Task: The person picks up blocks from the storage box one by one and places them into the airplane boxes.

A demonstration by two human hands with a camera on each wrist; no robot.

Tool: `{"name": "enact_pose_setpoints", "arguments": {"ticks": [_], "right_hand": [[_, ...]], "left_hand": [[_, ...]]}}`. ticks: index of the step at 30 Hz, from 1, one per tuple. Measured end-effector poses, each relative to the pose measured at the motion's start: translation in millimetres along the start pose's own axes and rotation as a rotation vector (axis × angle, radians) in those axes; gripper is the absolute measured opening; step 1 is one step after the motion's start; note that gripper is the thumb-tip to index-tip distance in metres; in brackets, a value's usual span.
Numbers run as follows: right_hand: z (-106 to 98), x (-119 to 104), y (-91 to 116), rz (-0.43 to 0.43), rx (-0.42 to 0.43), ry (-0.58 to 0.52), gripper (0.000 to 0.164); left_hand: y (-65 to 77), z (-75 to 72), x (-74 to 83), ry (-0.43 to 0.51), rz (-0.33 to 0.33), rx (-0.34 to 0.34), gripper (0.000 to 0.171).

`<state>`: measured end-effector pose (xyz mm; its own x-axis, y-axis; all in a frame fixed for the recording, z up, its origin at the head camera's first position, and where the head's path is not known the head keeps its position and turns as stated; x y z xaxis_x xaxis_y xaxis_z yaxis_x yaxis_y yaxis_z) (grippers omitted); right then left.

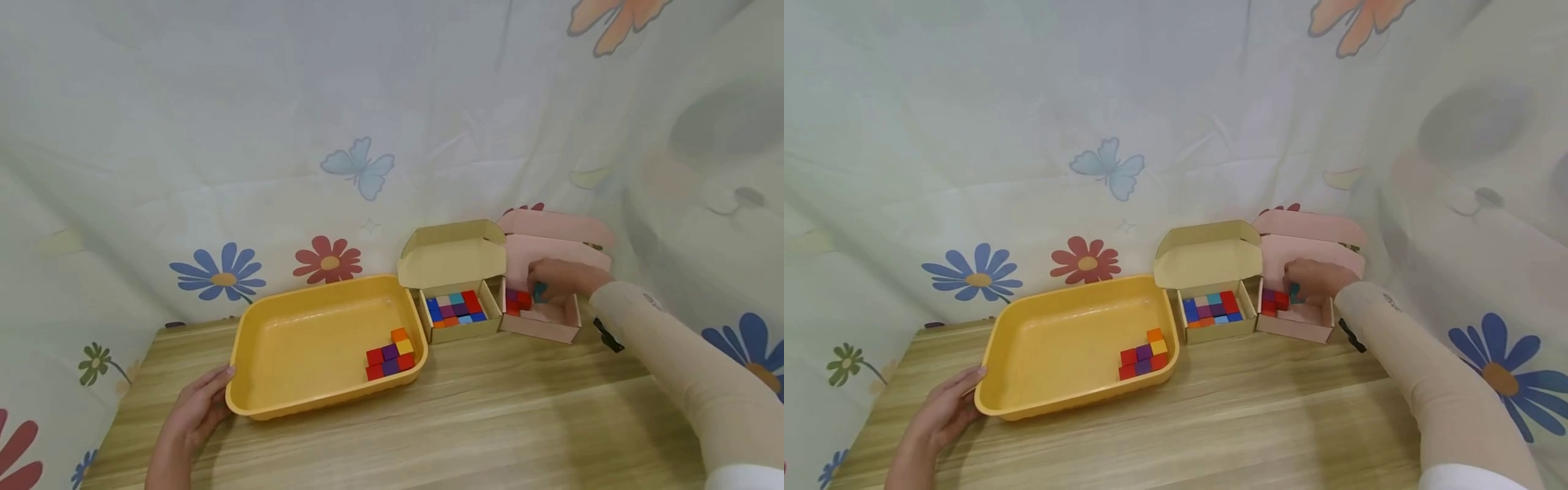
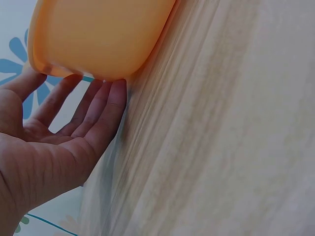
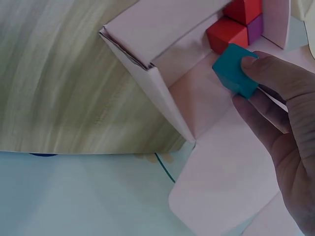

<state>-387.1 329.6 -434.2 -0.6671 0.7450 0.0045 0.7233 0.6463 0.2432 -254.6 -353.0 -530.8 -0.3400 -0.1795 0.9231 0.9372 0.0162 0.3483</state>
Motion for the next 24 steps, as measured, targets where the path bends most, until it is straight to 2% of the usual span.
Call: {"name": "enact_pose_setpoints", "arguments": {"ticks": [8, 14, 18, 21, 24], "right_hand": [[9.6, 0.5, 0.1, 0.088, -0.004, -0.016, 0.014], [13.1, -3.4, -2.7, 0.045, 0.033, 0.039, 0.01], [15.6, -7.1, -3.6, 0.017, 0.081, 0.104, 0.013], [20.2, -8.4, -3.6, 0.026, 0.109, 0.127, 0.015], [26.2, -8.5, -3.8, 0.07, 0.12, 0.116, 0.019]], "left_hand": [[-1.0, 0.9, 2.0, 0.011, -0.007, 0.002, 0.08], [-2.3, 0.5, 1.7, 0.011, -0.012, 0.002, 0.083], [-3.4, -0.1, 0.8, 0.009, -0.018, 0.005, 0.084], [-3.8, -0.5, -0.2, 0.009, -0.02, 0.002, 0.084], [-4.3, -1.2, -0.5, 0.02, -0.017, 0.004, 0.083]]}}
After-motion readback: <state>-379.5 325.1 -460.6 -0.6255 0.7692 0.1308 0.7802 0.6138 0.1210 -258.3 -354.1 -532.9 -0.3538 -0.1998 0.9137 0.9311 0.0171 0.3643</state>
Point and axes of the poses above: each hand's wrist, its own y-axis away from the middle knuckle, its own z-axis out of the palm, x = y × z, the point moved 4 cm from there along -y, towards the middle knuckle, and after that the axes turned 6 degrees about y, right-handed, at the moved point
